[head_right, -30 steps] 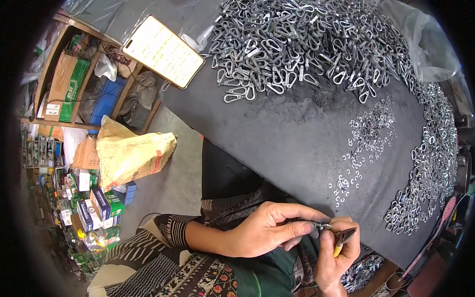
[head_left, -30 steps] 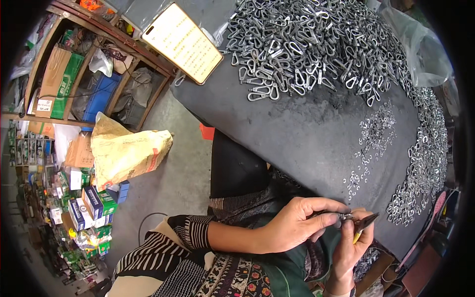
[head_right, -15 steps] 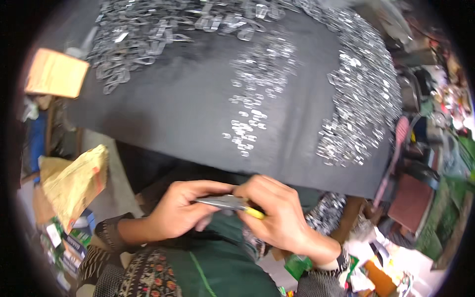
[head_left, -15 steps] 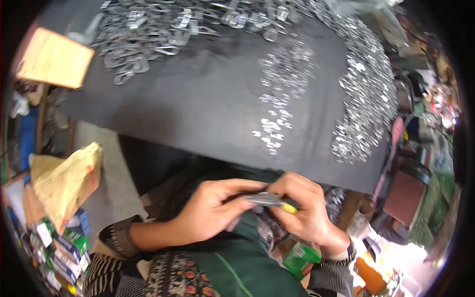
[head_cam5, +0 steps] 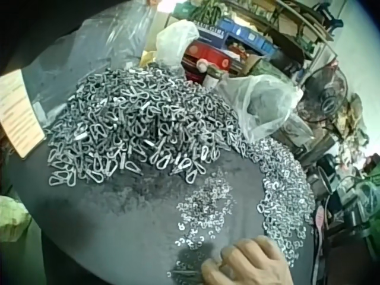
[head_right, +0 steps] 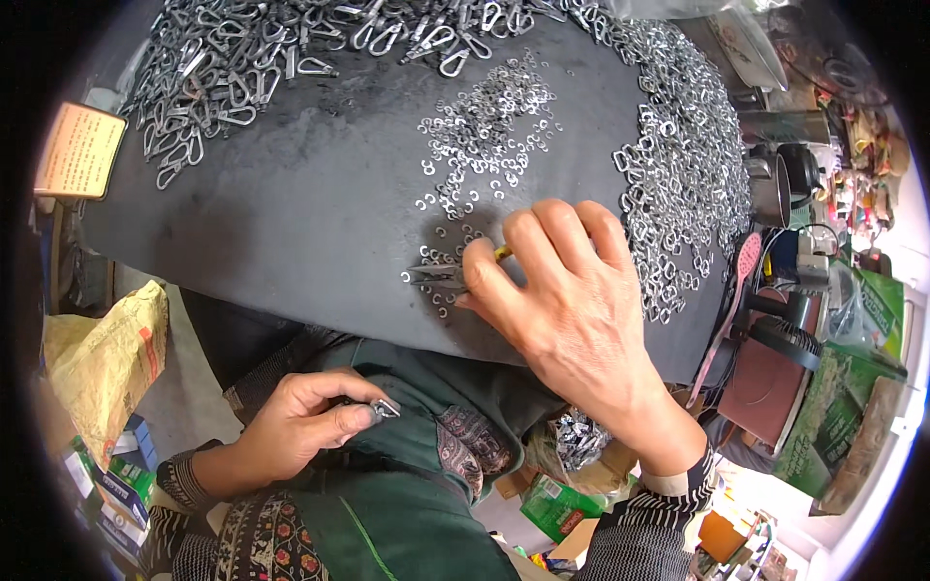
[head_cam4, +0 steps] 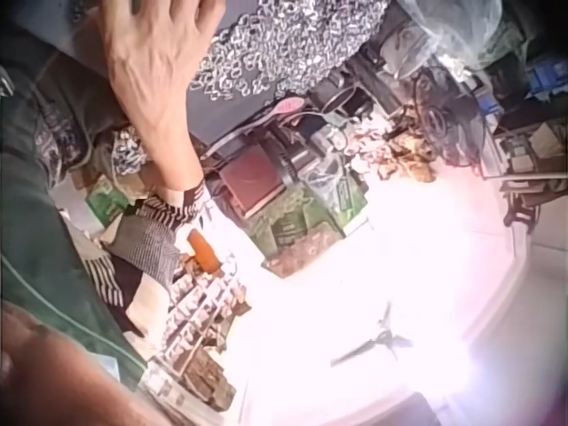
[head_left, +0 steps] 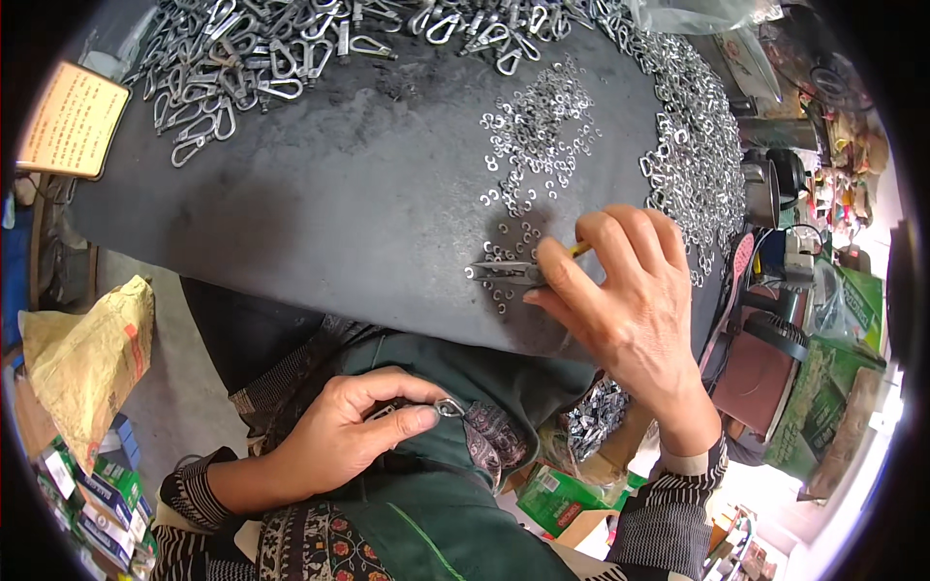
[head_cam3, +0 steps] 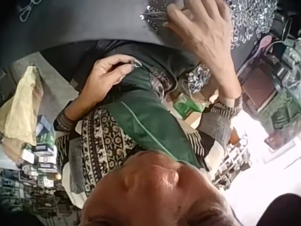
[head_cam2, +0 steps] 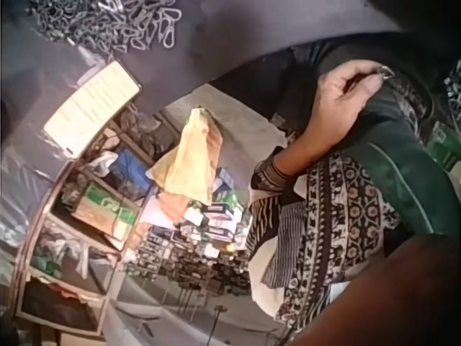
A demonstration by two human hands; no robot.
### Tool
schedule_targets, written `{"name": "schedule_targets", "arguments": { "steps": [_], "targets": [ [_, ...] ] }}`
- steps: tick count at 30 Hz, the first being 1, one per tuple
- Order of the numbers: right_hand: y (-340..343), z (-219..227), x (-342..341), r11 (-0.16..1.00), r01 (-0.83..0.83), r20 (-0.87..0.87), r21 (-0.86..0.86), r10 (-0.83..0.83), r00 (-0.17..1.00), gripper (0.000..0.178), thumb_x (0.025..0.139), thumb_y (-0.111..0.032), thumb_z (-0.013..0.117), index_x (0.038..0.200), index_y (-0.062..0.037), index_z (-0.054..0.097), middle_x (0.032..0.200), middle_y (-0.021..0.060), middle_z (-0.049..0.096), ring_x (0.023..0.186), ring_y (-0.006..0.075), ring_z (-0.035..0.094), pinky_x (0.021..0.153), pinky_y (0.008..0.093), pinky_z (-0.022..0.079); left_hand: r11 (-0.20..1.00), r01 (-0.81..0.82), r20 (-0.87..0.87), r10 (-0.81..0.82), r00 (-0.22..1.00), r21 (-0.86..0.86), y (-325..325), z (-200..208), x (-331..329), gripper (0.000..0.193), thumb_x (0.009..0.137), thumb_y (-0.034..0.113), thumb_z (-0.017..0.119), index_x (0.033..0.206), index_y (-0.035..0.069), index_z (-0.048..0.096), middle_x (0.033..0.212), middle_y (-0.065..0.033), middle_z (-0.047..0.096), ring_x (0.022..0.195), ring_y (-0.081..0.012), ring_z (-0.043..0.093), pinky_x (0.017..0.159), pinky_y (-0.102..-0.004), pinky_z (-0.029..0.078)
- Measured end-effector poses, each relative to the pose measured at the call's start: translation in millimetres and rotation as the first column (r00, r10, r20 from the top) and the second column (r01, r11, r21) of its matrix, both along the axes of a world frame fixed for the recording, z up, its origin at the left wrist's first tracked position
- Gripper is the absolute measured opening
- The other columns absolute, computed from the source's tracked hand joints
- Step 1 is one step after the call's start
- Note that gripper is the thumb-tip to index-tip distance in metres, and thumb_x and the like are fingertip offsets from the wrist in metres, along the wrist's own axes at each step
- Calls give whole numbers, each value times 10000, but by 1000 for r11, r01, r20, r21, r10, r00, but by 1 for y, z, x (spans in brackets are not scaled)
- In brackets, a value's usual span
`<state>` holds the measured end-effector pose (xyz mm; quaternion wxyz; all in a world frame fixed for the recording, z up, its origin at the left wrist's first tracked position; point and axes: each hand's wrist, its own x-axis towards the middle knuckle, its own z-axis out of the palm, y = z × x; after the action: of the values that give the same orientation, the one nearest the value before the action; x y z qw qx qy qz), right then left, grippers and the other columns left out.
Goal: The person assembles metal clasps by attaching small metal rings to clasp components using pliers.
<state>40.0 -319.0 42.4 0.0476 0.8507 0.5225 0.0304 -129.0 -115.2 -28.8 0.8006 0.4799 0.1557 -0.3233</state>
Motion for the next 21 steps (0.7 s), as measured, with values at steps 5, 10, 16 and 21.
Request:
{"name": "schedule_targets", "arguments": {
  "steps": [5, 10, 16, 21],
  "targets": [
    [6, 2, 7, 998, -65, 8, -27, 65, 998, 363, 705, -290, 749, 985, -117, 596, 889, 41, 499, 874, 224, 532, 757, 374, 403, 1000, 1, 98, -4, 995, 25, 6, 3, 9, 221, 934, 125, 672, 1103, -17, 688, 969, -51, 695, 849, -76, 613, 763, -236, 483],
    [11, 8, 8, 996, -69, -12, -56, 69, 998, 361, 702, -275, 755, 983, -116, 593, 879, 37, 502, 866, 220, 537, 742, 370, 404, 999, -41, 117, 38, 992, 22, 9, 6, 14, 217, 926, 113, 680, 1100, -17, 688, 964, -63, 703, 877, -82, 622, 788, -240, 483],
    [14, 12, 3, 995, -74, 0, -69, 74, 997, 327, 688, -268, 767, 929, -112, 611, 800, 22, 485, 779, 197, 534, 666, 340, 394, 989, -149, 183, 146, 972, 6, 9, 7, 15, 181, 937, 39, 638, 1101, -18, 688, 877, -11, 611, 645, -32, 478, 561, -200, 379],
    [11, 23, -2, 973, -205, -153, 103, 219, 964, 313, 708, -352, 739, 867, -108, 623, 770, 21, 522, 690, 183, 555, 560, 313, 388, 932, -240, -141, 208, 968, -271, 13, 12, 16, 200, 947, 47, 620, 1121, -40, 666, 928, -31, 603, 691, -58, 486, 578, -202, 379]
  ]
}}
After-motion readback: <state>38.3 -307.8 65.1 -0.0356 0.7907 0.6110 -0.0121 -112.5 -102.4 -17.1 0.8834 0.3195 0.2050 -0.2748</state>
